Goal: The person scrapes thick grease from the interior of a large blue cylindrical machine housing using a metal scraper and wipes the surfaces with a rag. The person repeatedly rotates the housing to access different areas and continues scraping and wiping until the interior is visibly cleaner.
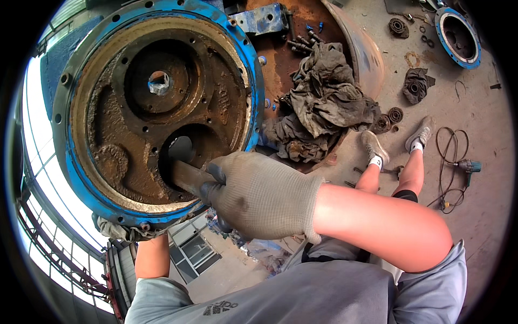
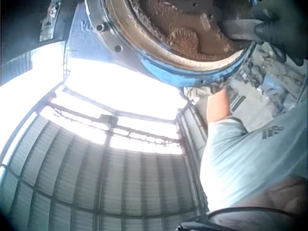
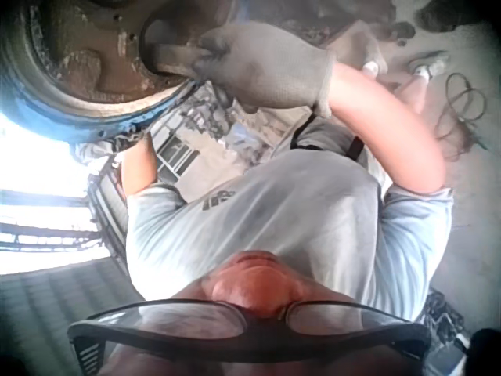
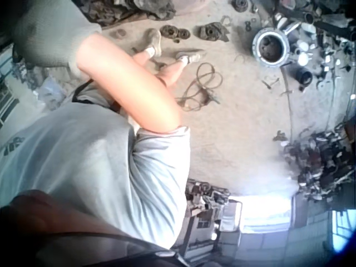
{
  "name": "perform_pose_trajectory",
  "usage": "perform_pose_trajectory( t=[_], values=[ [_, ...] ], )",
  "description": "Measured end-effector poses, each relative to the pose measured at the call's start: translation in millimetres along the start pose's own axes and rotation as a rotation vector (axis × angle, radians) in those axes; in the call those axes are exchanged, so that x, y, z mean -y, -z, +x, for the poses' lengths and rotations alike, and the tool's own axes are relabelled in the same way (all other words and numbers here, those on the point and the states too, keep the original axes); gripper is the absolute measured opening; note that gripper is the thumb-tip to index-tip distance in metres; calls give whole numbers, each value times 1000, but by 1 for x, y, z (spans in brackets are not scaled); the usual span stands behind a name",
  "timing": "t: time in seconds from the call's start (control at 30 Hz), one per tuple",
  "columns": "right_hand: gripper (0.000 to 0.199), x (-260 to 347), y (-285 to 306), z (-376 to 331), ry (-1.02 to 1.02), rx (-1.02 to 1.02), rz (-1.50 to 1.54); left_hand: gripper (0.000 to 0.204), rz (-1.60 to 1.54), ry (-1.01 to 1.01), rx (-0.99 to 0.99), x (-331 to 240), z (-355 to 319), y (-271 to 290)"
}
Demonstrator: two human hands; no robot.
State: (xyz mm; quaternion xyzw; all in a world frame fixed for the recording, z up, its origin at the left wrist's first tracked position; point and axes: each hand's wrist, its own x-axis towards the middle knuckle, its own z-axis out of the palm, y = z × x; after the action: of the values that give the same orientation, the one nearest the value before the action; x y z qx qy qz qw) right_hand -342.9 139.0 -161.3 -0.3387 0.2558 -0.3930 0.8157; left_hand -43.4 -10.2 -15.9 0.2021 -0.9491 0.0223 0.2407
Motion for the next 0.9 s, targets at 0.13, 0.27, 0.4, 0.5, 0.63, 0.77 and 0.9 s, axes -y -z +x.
perform_pose_trajectory(
  t=[0.13,0.27,0.4,0.5,0.63,0.77,0.9],
  values=[
    [36,-25,-8,-2,23,5,688,41,-35,20,-51,-1,-5,-6],
    [33,-35,-18,-54,-28,-358,537,41,-106,48,-147,2,-7,-8],
    [41,-71,-9,-125,-48,-785,171,41,-175,51,-259,-3,-4,-7],
    [44,-75,2,-141,-14,-919,-544,41,-207,78,-339,-10,-13,-4],
    [56,-61,16,-107,-139,-818,-1473,40,-214,116,-424,-26,-18,-3],
    [67,-96,57,-101,-269,-673,-1820,29,-150,155,-452,-41,11,-11],
    [41,-88,63,-107,-238,-554,-1939,35,-81,201,-479,-41,-1,-3]
  ],
)
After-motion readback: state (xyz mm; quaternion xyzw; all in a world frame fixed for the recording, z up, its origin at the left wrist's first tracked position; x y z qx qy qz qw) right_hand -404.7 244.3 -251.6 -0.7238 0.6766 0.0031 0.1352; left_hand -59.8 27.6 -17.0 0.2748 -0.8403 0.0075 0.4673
